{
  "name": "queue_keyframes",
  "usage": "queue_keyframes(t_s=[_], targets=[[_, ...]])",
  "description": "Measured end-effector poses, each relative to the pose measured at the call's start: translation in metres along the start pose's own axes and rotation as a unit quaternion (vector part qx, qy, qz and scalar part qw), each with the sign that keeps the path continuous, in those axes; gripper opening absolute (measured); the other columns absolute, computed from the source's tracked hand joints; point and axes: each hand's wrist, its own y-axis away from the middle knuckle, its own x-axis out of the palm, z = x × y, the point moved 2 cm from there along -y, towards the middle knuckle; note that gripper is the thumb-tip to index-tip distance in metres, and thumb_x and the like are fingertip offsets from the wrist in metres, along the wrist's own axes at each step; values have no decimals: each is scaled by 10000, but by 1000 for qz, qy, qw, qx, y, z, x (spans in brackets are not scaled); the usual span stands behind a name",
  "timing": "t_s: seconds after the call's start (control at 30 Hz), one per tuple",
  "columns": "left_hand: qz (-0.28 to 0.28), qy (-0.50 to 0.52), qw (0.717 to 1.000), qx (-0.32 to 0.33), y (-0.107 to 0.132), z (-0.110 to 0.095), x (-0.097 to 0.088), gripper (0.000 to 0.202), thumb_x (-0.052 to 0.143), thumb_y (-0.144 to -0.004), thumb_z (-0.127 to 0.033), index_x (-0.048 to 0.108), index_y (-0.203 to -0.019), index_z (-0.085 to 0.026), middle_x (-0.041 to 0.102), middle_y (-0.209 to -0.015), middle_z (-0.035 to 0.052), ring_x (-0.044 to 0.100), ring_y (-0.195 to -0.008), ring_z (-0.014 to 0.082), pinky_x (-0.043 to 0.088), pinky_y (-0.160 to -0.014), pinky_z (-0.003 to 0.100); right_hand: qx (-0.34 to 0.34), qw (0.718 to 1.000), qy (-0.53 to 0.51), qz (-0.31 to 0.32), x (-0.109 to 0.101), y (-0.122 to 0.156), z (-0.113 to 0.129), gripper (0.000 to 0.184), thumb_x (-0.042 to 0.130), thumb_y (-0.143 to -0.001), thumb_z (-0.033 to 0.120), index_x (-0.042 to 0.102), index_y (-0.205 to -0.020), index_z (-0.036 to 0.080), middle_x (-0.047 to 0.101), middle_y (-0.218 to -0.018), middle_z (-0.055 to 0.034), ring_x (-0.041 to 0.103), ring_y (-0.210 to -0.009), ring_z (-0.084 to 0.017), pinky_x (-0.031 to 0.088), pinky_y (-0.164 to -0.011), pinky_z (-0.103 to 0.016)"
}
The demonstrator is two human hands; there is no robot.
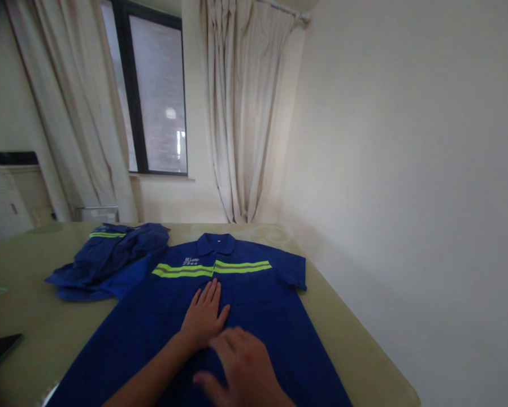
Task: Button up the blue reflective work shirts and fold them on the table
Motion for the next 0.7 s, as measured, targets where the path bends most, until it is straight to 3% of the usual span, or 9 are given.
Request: queue_keyframes(t_s=[0.13,0.23,0.33,0.43,0.53,0.63,0.7], targets=[[-6,5,1000,26,20,-11,1,646,363,-998,-483,391,-1576,-195,359,-1650,119,259,-1546,353,240,-1254,568,149,985,-7,-81,10,-120,-35,213,608,-949,378,639,-1102,233,687,-1130,-93,630,-1079,-261,475,-906,-345],[-20,12,1000,-5,32,-12,4,697,329,-998,-544,389,-1575,-159,351,-1653,139,246,-1548,371,247,-1252,571,250,962,-33,-104,39,-173,-67,297,700,-849,270,608,-1123,202,660,-1165,-125,618,-1100,-291,460,-873,-361],[-12,10,1000,-25,36,-12,6,791,381,-964,-585,346,-1586,-96,298,-1667,179,275,-1534,384,296,-1237,538,275,951,-72,-118,66,-189,-97,231,639,-843,153,607,-1067,204,695,-1067,-97,658,-1011,-256,452,-845,-338],[-16,6,999,-32,27,-10,-5,751,411,-965,-565,424,-1542,-84,456,-1571,226,448,-1426,395,404,-1157,527,272,945,-113,-140,78,-185,-121,187,582,-885,169,597,-1066,214,720,-944,-49,692,-899,-211,464,-798,-300],[-14,-8,999,-51,-1,-4,-26,530,340,-1028,-399,546,-1433,-127,664,-1320,204,641,-1188,337,539,-948,465,271,937,-152,-161,81,-181,-135,227,554,-889,196,579,-1114,210,720,-877,-22,700,-824,-195,481,-761,-286],[6,-19,995,-95,-39,12,-38,370,350,-1023,-232,658,-1210,-151,745,-1074,162,727,-978,288,559,-795,388,262,932,-180,-174,83,-183,-140,232,525,-875,194,584,-1099,214,715,-867,-10,699,-806,-190,497,-757,-287],[10,-19,992,-121,-62,24,-37,330,366,-1021,-219,680,-1094,-147,754,-932,148,743,-869,286,551,-752,380,248,933,-192,-174,86,-184,-140,215,503,-874,190,602,-1062,219,715,-876,-7,700,-799,-181,506,-750,-281]])
